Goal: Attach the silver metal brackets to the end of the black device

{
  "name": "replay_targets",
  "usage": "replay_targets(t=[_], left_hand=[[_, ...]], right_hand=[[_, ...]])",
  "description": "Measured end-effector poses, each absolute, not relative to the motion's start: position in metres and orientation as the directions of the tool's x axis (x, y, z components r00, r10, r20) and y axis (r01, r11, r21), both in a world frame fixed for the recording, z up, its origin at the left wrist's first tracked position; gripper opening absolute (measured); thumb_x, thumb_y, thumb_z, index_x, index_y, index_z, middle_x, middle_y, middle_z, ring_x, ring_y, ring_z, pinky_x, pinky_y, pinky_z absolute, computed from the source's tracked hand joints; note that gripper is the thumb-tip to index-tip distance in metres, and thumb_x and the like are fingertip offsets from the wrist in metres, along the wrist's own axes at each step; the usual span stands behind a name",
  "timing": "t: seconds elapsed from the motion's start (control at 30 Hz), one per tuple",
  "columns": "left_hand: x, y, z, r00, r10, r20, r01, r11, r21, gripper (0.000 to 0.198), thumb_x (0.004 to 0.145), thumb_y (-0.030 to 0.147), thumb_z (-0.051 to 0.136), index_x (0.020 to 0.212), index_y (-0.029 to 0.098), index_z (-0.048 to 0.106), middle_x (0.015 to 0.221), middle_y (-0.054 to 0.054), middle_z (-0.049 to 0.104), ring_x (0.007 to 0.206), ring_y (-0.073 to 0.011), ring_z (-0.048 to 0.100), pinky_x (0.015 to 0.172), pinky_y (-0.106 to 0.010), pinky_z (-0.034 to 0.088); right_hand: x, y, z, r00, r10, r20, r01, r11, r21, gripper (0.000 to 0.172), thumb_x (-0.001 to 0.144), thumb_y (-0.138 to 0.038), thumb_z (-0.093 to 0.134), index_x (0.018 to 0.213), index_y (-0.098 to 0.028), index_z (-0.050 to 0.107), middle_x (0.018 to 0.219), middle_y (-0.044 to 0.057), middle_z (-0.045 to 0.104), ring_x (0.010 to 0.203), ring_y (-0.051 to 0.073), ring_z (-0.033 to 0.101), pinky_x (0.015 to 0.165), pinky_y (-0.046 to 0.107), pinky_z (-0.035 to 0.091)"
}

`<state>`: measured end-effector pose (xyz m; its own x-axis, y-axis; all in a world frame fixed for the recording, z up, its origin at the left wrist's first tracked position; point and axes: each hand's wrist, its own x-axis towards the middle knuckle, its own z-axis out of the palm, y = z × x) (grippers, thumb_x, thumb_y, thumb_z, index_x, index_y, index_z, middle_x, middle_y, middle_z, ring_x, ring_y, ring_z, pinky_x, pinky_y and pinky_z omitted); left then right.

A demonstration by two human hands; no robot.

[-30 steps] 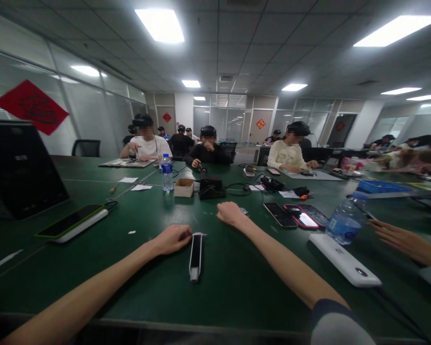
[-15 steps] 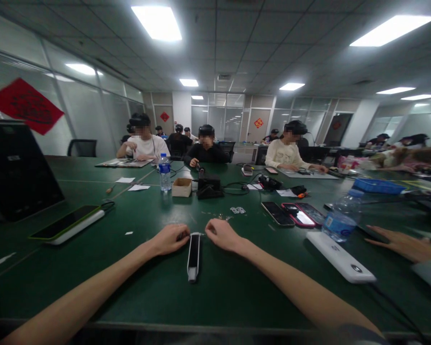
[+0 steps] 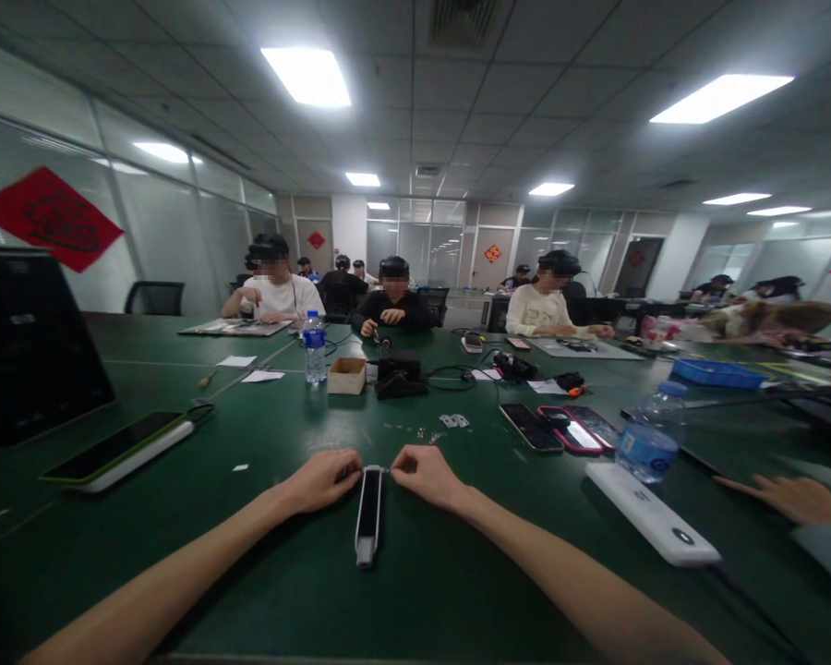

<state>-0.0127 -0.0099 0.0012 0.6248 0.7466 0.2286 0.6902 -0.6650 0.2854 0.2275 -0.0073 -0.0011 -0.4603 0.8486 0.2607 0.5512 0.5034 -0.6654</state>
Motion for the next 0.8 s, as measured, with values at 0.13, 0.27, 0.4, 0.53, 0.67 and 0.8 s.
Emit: replay_targets(t=[0.13,0.27,0.4,0.53,0.67,0.8], left_hand=[[-0.0127,-0.0119,0.0048,0.624,0.757,0.194,0.699,-0.652,0.294,0.012,0.089,0.023,0.047,0.09,0.018,0.058,0.083,-0.003,0.063,0.073,-0.0164,0.057,0.065,-0.026,0.042],[-0.0141,-0.0113,0.0033,0.632,0.75,0.198,0.69,-0.66,0.297,0.011,0.09,0.022,0.047,0.089,0.018,0.057,0.083,-0.003,0.062,0.074,-0.0166,0.057,0.066,-0.026,0.041],[-0.0149,-0.0097,0.0002,0.631,0.746,0.211,0.689,-0.664,0.291,0.011,0.09,0.022,0.046,0.089,0.019,0.056,0.081,-0.002,0.06,0.072,-0.0164,0.056,0.066,-0.027,0.041],[-0.0155,-0.0093,-0.0004,0.629,0.752,0.2,0.692,-0.658,0.297,0.011,0.091,0.024,0.046,0.09,0.019,0.056,0.079,-0.002,0.06,0.072,-0.0166,0.056,0.066,-0.027,0.041],[-0.016,-0.0091,-0.0003,0.633,0.747,0.204,0.686,-0.664,0.298,0.01,0.09,0.023,0.046,0.089,0.019,0.056,0.08,-0.002,0.06,0.073,-0.0169,0.056,0.065,-0.027,0.041],[-0.0152,-0.0097,0.0017,0.629,0.751,0.203,0.692,-0.659,0.295,0.01,0.089,0.023,0.047,0.087,0.019,0.055,0.078,-0.002,0.06,0.071,-0.0169,0.056,0.064,-0.027,0.041]], right_hand=[[0.2269,-0.0081,-0.0005,-0.465,0.851,0.245,0.515,0.485,-0.706,0.017,0.078,-0.028,0.064,0.089,-0.015,0.068,0.085,0.003,0.069,0.072,0.014,0.061,0.065,0.024,0.049],[0.2248,-0.0085,-0.0014,-0.491,0.829,0.267,0.494,0.517,-0.699,0.018,0.081,-0.027,0.062,0.094,-0.017,0.069,0.089,0.003,0.07,0.077,0.015,0.063,0.07,0.025,0.05],[0.2214,-0.0106,-0.0028,-0.487,0.821,0.299,0.499,0.542,-0.676,0.017,0.082,-0.023,0.06,0.094,-0.017,0.071,0.09,0.003,0.072,0.081,0.016,0.065,0.076,0.027,0.051],[0.2198,-0.0146,-0.0016,-0.493,0.821,0.288,0.478,0.532,-0.699,0.022,0.085,-0.021,0.057,0.104,-0.018,0.068,0.103,0.004,0.07,0.092,0.016,0.066,0.083,0.028,0.052],[0.2198,-0.0144,-0.0034,-0.481,0.828,0.287,0.462,0.518,-0.72,0.026,0.086,-0.022,0.057,0.11,-0.017,0.065,0.11,0.006,0.069,0.099,0.017,0.066,0.086,0.028,0.052],[0.2208,-0.0107,-0.0091,-0.504,0.807,0.307,0.45,0.549,-0.704,0.029,0.088,-0.023,0.056,0.116,-0.015,0.062,0.114,0.008,0.068,0.105,0.018,0.064,0.092,0.03,0.051]])
